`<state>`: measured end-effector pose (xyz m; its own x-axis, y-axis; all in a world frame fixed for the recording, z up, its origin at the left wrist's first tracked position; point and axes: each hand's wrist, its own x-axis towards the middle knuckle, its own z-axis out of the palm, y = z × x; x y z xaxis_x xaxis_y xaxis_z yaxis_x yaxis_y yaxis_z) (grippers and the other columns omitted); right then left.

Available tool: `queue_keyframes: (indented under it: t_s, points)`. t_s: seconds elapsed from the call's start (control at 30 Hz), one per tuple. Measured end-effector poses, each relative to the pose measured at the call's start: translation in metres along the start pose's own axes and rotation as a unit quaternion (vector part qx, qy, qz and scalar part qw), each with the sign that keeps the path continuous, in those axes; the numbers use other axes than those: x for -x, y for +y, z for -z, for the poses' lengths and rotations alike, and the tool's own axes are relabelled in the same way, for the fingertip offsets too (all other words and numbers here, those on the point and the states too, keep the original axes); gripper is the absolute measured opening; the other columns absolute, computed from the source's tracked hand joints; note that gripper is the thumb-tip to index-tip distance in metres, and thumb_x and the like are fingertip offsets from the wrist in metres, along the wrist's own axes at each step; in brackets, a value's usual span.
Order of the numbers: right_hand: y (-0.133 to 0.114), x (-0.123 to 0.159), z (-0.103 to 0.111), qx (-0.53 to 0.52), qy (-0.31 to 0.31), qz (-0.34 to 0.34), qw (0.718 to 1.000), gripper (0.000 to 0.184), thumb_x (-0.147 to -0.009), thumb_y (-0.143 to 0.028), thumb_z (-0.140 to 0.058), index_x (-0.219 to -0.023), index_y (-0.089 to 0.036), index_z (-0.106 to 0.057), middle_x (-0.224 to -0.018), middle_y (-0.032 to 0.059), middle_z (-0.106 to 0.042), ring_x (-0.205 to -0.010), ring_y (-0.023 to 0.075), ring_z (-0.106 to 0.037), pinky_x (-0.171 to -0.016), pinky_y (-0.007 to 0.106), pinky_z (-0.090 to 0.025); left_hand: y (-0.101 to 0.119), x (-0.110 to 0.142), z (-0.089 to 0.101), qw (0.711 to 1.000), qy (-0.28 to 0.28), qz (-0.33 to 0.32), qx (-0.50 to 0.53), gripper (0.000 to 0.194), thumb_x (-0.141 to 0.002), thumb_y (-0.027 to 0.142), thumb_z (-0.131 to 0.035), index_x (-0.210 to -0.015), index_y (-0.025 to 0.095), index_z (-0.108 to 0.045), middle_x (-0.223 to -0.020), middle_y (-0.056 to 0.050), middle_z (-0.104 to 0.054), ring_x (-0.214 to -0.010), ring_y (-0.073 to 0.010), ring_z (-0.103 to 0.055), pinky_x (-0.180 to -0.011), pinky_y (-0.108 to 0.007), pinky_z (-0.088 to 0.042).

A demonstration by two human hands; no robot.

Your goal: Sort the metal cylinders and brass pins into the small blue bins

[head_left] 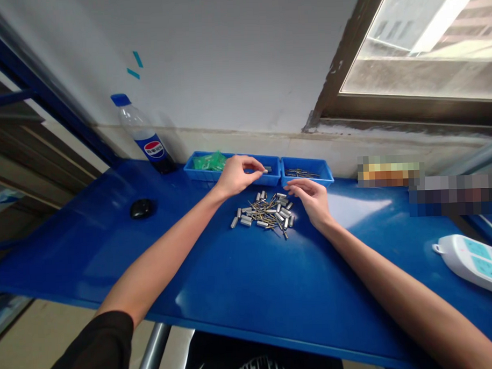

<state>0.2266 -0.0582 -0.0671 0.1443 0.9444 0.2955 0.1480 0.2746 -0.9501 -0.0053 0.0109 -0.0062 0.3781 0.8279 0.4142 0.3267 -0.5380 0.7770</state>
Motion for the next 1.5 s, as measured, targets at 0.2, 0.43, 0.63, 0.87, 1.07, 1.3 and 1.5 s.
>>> queue_keyframes:
  t_s: [0.2,0.43,0.63,0.87,1.07,1.3,1.5]
  points:
    - [0.003,0.002,-0.001,0.150,0.013,0.006,0.989,0.021,-0.080,-0.026,-0.064,-0.092,-0.019,-0.080,-0.091,0.0075,-0.082,-0.083,0.0247,-0.076,-0.076,0.036,-0.058,-0.002,0.002,-0.001,0.996,0.030,-0.044,-0.077,0.017,-0.085,0.012,-0.067,-0.093,0.016,-0.081,-0.105,-0.009,-0.079,-0.093,-0.0177,-0.074,-0.083,-0.029,-0.062]
    - [0.002,0.000,0.000,0.179,-0.018,0.014,0.984,0.021,-0.082,-0.028,-0.065,-0.094,-0.021,-0.081,-0.095,0.0071,-0.083,-0.078,0.0229,-0.072,-0.069,0.035,-0.054,0.008,0.011,-0.004,0.942,-0.212,-0.040,-0.256,0.023,-0.078,0.014,-0.070,-0.098,0.016,-0.082,-0.096,-0.009,-0.080,-0.083,-0.0207,-0.072,-0.074,-0.029,-0.055]
    - [0.003,-0.002,0.000,0.157,-0.029,0.005,0.987,0.019,-0.084,-0.031,-0.067,-0.091,-0.022,-0.081,-0.095,0.0065,-0.082,-0.085,0.0236,-0.073,-0.069,0.033,-0.053,0.001,0.014,-0.007,0.934,-0.223,-0.010,-0.279,0.044,-0.071,0.003,-0.062,-0.109,0.015,-0.079,-0.092,-0.009,-0.079,-0.076,-0.0204,-0.071,-0.068,-0.028,-0.051]
    - [0.000,0.000,0.001,0.127,-0.044,0.021,0.991,0.020,-0.086,-0.035,-0.068,-0.095,-0.021,-0.080,-0.098,0.0065,-0.082,-0.086,0.0234,-0.074,-0.076,0.036,-0.056,0.007,0.011,-0.009,0.976,-0.155,-0.012,-0.154,0.031,-0.075,0.008,-0.065,-0.102,0.013,-0.080,-0.086,-0.008,-0.079,-0.077,-0.0186,-0.073,-0.074,-0.027,-0.057]
    - [-0.003,0.003,0.000,0.107,-0.109,0.073,0.986,0.024,-0.087,-0.042,-0.075,-0.101,-0.024,-0.081,-0.099,0.0057,-0.082,-0.093,0.0250,-0.074,-0.085,0.039,-0.056,0.013,0.009,-0.010,0.982,-0.171,0.034,0.072,0.018,-0.078,0.022,-0.075,-0.092,0.012,-0.080,-0.094,-0.010,-0.080,-0.085,-0.0193,-0.076,-0.082,-0.032,-0.062]
    - [-0.001,0.004,0.000,0.075,-0.124,0.045,0.988,0.030,-0.089,-0.049,-0.075,-0.104,-0.024,-0.081,-0.102,0.0068,-0.082,-0.094,0.0268,-0.076,-0.087,0.041,-0.060,0.009,0.006,-0.008,0.984,-0.152,0.042,0.082,0.018,-0.078,0.023,-0.078,-0.091,0.012,-0.080,-0.094,-0.010,-0.081,-0.089,-0.0202,-0.076,-0.086,-0.035,-0.062]
    - [-0.001,0.002,0.001,0.068,-0.121,0.036,0.990,0.028,-0.091,-0.049,-0.072,-0.104,-0.026,-0.081,-0.105,0.0067,-0.082,-0.101,0.0283,-0.077,-0.090,0.042,-0.060,0.001,0.003,-0.008,0.998,-0.013,0.035,0.044,0.014,-0.082,0.012,-0.070,-0.093,0.013,-0.079,-0.104,-0.011,-0.079,-0.098,-0.0196,-0.075,-0.098,-0.039,-0.061]
